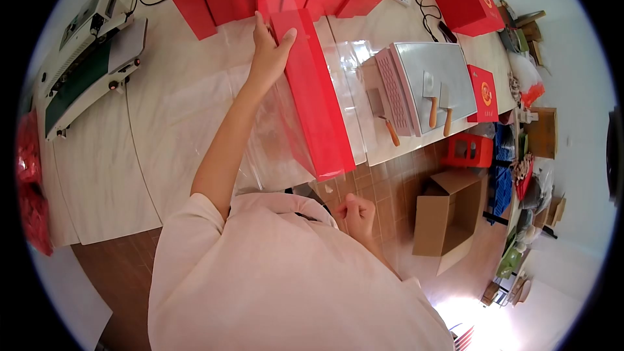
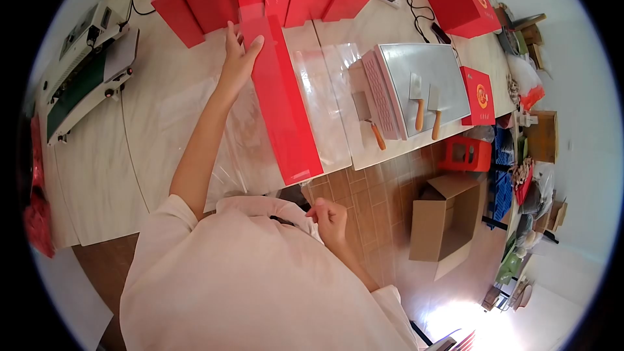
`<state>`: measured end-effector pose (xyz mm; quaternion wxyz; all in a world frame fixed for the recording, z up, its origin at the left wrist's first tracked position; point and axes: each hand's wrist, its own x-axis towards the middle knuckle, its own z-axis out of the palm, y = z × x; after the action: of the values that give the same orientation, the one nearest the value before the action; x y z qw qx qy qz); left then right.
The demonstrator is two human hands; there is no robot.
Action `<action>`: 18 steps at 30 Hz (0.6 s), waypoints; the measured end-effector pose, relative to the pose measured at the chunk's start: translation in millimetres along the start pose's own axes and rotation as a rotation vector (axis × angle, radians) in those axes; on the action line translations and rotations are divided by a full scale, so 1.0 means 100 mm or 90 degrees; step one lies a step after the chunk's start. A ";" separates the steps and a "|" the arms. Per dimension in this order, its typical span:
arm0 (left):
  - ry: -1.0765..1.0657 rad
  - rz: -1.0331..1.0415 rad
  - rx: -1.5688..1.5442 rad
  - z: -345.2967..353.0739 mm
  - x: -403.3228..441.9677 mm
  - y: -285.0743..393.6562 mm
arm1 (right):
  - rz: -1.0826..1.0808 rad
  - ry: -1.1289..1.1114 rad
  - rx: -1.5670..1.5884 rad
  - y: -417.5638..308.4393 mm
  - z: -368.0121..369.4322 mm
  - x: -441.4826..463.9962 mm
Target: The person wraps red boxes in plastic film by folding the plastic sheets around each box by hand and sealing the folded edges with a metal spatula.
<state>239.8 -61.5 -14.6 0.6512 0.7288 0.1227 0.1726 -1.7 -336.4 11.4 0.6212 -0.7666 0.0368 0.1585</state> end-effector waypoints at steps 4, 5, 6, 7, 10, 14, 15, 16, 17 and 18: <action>0.003 -0.029 -0.011 -0.03 0.10 0.04 | -0.069 0.170 -0.071 -0.23 -0.03 0.13; 0.002 -0.023 0.016 -0.04 0.15 -0.02 | -0.133 0.236 -0.088 -0.35 -0.01 0.23; -0.001 -0.020 0.043 -0.03 0.15 -0.08 | -0.180 0.254 -0.133 -0.40 0.01 0.32; -0.011 -0.027 0.041 -0.03 0.11 -0.09 | -0.226 0.271 -0.177 -0.44 0.04 0.43; -0.018 -0.052 -0.017 -0.05 0.07 0.01 | -0.343 0.215 -0.362 -0.80 0.25 0.78; -0.015 -0.061 -0.062 -0.08 0.03 0.10 | -0.326 0.141 -0.421 -0.79 0.53 0.93; -0.016 -0.049 -0.057 -0.07 0.03 0.07 | -0.336 0.132 -0.421 -0.79 0.54 0.95; -0.017 -0.037 -0.052 -0.07 0.04 0.01 | -0.281 0.112 -0.404 -0.80 0.53 0.94; -0.006 -0.034 -0.053 -0.06 0.04 -0.07 | -0.224 0.094 -0.388 -0.80 0.51 0.92; -0.002 -0.010 -0.038 -0.03 0.05 -0.08 | -0.232 0.091 -0.391 -0.79 0.49 0.92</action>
<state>243.0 -55.5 -22.1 0.6740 0.7086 0.1225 0.1695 95.5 -258.5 51.0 0.3763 -0.9204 -0.1064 -0.0054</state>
